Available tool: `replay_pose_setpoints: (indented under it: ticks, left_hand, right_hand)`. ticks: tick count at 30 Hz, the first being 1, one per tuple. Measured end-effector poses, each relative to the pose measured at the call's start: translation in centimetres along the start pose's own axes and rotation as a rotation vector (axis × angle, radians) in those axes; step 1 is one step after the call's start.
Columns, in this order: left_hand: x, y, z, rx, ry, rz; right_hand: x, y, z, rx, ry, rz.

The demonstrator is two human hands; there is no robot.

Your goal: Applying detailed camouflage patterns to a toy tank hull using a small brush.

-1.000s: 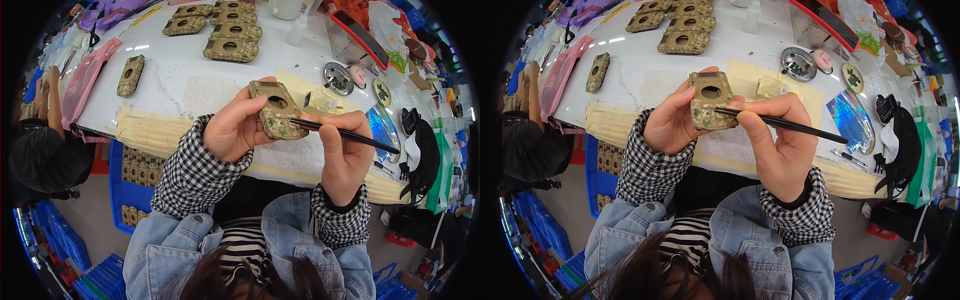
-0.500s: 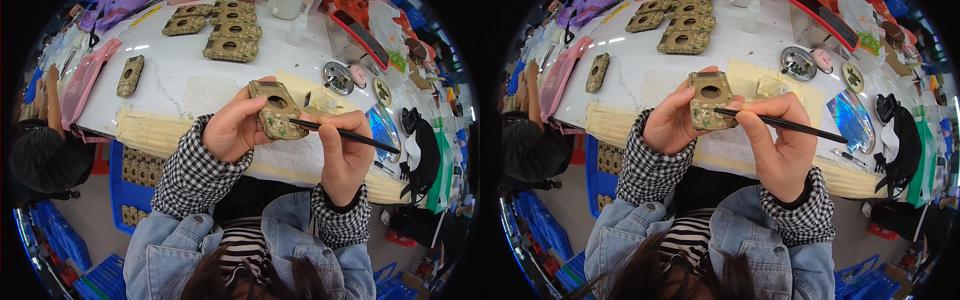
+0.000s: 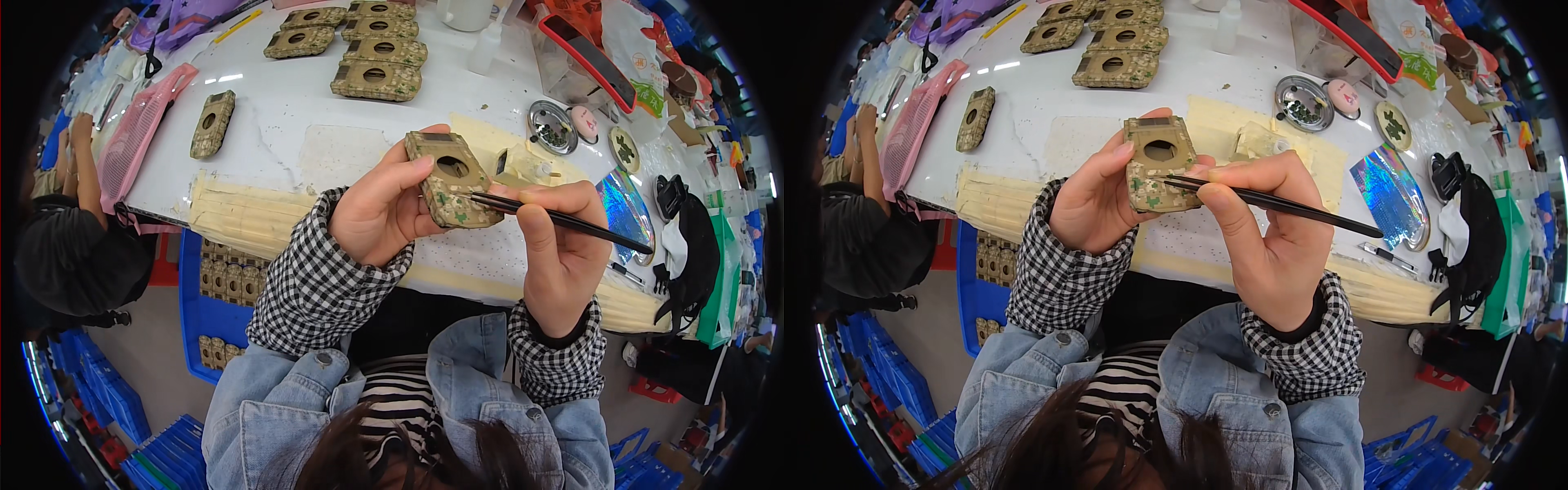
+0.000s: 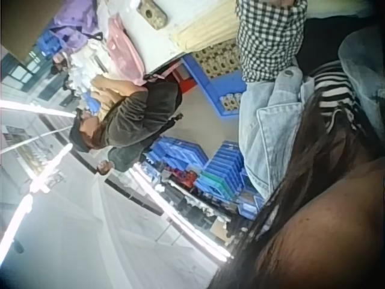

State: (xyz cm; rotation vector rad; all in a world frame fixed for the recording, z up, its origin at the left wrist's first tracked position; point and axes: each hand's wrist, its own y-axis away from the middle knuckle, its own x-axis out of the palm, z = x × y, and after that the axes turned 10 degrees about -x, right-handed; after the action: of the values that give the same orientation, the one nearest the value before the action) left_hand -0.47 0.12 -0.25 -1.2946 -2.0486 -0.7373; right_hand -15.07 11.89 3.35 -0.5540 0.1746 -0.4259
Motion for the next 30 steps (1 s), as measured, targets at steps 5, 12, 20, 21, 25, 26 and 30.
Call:
replay_pose_setpoints:
  ticks: [5,12,20,21,25,26,30]
  left_hand:
    - [0.13,-0.02,0.06,0.004,0.013,-0.01]
    - [0.05,-0.02,0.0,-0.001,-0.004,0.0]
    - [0.0,0.05,0.08,-0.004,-0.003,-0.011]
    - [0.02,0.03,0.06,-0.004,-0.004,-0.011]
    - [-0.03,-0.02,0.02,-0.001,0.001,0.002]
    - [-0.05,0.0,0.01,0.0,0.003,0.004]
    - [0.0,-0.02,0.03,0.0,0.008,0.002]
  right_hand:
    - [0.08,-0.04,0.12,-0.003,-0.002,-0.001]
    - [-0.04,-0.03,0.07,-0.002,-0.033,-0.002]
    - [-0.14,0.01,-0.05,-0.018,-0.026,0.012]
    - [-0.13,-0.03,-0.03,-0.018,-0.029,0.01]
    - [-0.06,-0.05,0.03,-0.017,-0.032,0.006]
    - [-0.04,-0.05,0.04,-0.017,-0.033,0.005]
    - [-0.06,-0.03,-0.02,-0.013,-0.028,0.004]
